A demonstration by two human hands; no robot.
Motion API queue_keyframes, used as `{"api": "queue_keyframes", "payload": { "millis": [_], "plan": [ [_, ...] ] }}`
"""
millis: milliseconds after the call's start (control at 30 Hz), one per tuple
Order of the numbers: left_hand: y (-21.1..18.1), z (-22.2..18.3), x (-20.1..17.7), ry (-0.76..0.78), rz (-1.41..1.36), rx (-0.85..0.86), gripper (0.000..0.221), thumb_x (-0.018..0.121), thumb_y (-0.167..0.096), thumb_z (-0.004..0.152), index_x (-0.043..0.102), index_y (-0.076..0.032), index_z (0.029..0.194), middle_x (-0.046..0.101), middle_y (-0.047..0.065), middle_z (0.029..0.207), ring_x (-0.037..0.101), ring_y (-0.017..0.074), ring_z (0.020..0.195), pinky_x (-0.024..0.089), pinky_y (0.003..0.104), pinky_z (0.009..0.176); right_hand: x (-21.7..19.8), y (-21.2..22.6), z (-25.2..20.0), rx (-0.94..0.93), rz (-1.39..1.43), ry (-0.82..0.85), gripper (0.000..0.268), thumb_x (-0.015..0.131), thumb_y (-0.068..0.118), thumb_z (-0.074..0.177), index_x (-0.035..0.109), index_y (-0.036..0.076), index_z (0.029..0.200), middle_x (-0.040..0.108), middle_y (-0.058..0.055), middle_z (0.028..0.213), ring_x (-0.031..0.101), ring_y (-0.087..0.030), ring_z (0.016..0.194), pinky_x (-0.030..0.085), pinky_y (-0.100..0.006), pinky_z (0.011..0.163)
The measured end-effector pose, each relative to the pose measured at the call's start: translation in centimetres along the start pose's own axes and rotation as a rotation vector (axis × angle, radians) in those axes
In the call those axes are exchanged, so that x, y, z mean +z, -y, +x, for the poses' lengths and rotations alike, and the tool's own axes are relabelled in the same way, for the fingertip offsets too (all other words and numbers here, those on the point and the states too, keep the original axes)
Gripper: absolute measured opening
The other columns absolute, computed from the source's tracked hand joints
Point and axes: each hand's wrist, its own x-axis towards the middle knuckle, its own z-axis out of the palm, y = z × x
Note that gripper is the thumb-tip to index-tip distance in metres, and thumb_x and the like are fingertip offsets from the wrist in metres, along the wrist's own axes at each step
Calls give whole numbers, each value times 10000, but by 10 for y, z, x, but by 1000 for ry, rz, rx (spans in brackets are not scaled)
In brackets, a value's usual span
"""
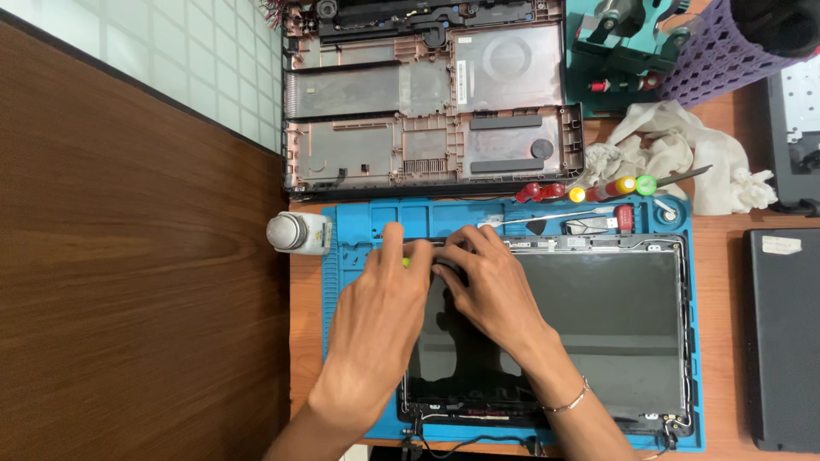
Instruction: The person uses a screwdriver to work on a laptop screen assembly, handling the display panel and internal wiring on a workbench.
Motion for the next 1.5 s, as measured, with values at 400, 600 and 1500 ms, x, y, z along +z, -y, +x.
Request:
{"api": "queue_keyframes", "payload": {
  "millis": [400,600,1500],
  "plan": [
    [3,1,-2,-21,16,-1,205,618,56,849,538,38,1038,494,160,1025,688,242,838,618,297,613,-1,1,1,-34,-1,-12,184,756,70,828,751,29,1007,650,-89,984,574,-313,929,495,-430,825],
    [-1,5,7,22,62,-134,259,651,-214,1039,556,22,991,487,149,1094,685,249,917,613,325,639,-1,2,1,-7,19,-5,204,750,79,830,750,34,1028,652,-78,989,578,-293,913,499,-420,818],
    [4,4,0,47,10,-43,146,626,79,853,527,53,958,479,164,1072,701,274,872,621,346,640,-1,2,1,-24,-4,-18,177,756,78,832,752,32,1003,647,-83,981,578,-306,927,496,-426,814]
  ]
}}
